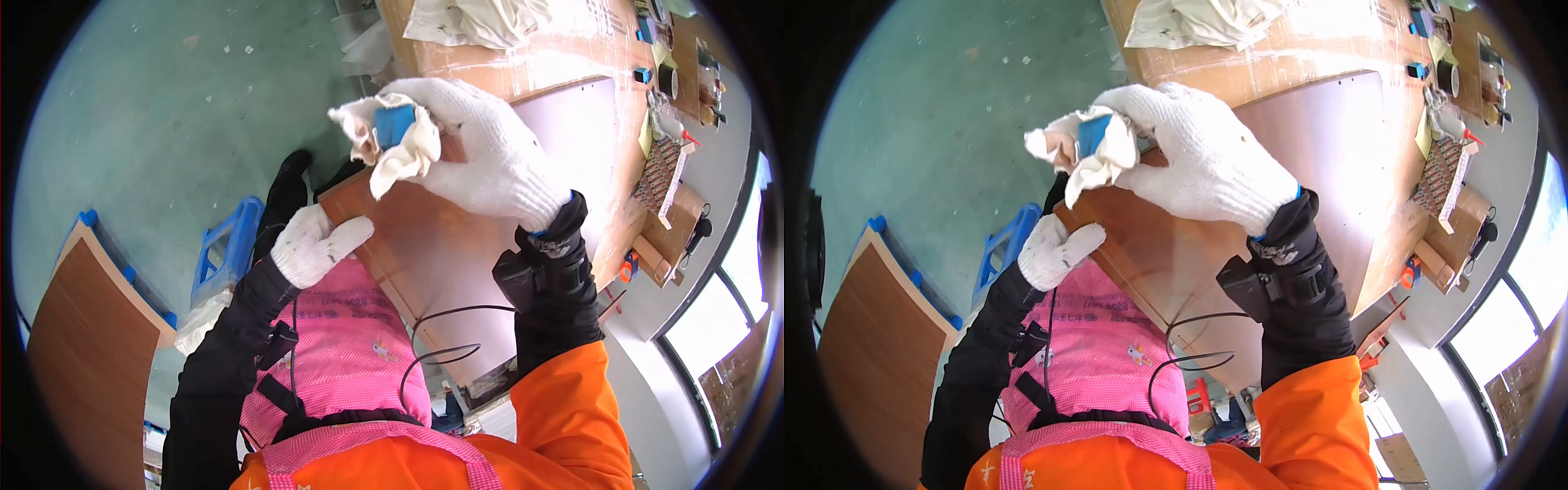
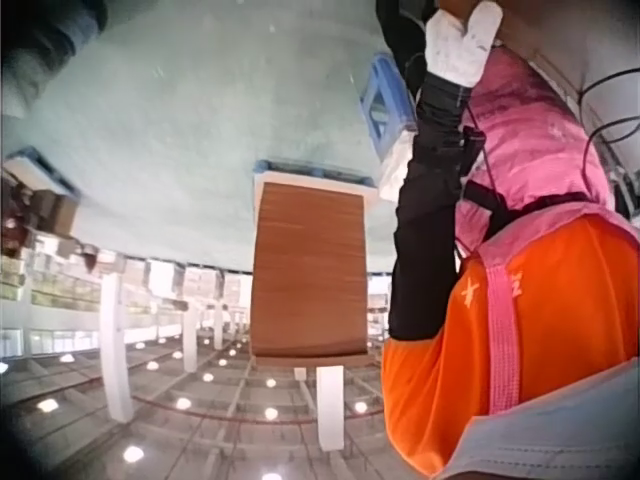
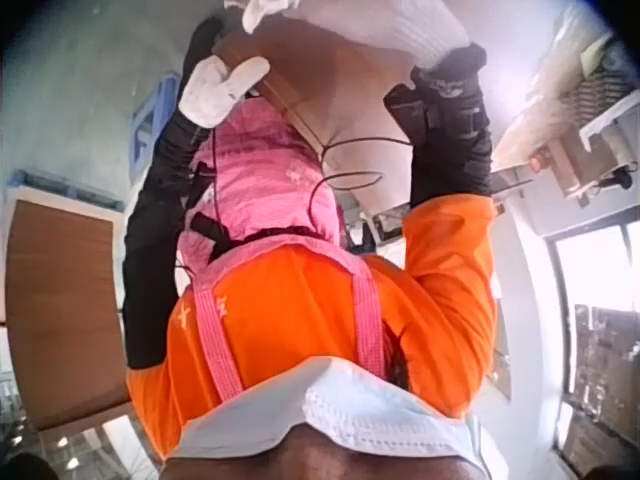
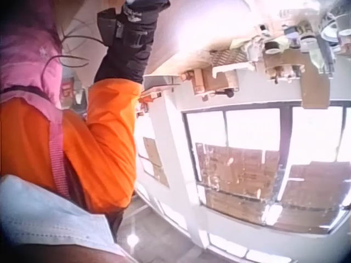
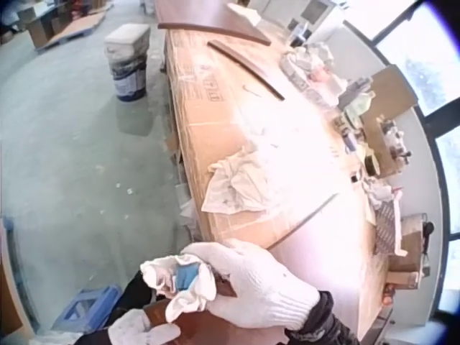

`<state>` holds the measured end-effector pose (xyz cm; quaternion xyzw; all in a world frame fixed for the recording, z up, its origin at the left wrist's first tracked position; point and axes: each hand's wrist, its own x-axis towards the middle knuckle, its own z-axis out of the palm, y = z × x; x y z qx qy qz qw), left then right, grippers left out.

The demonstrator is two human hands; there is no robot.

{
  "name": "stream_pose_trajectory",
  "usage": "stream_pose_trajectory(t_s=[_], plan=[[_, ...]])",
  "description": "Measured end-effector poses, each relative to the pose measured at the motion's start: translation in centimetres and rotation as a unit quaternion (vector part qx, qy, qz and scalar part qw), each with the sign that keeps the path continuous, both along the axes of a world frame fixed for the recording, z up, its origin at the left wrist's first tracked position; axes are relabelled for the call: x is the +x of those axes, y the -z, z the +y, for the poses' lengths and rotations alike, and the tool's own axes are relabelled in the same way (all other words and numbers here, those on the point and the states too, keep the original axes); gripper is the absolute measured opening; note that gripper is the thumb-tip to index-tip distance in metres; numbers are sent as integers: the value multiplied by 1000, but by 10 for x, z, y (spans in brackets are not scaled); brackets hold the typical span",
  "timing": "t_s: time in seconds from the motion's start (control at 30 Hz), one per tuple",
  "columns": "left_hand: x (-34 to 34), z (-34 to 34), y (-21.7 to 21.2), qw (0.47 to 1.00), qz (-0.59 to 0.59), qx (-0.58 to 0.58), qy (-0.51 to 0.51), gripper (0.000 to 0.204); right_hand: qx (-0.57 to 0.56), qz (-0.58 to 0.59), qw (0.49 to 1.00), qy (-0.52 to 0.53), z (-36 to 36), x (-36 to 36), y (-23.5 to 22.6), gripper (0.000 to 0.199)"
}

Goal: The person applies a liquid wood stain to a dark wood panel using a cloth and a sponge applicator, then moves the finished panel to a stack.

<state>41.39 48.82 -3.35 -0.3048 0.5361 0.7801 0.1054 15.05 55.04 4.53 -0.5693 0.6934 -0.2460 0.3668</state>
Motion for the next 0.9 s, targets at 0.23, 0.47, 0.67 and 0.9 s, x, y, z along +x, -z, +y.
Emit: stream_pose_trajectory(t_s=[0.23,0.47,0.67,0.9], plan=[[5,1,2,996,47,-78,-7,26,36,-31,984,174,24,-75,-12,43],[16,-8,1,980,81,-174,61,22,48,-97,959,263,24,-62,-7,45],[17,-16,0,984,51,-158,65,39,20,-20,985,172,37,-66,2,47],[37,-23,11,874,138,-414,214,32,-43,56,960,272,38,-97,-12,40]])
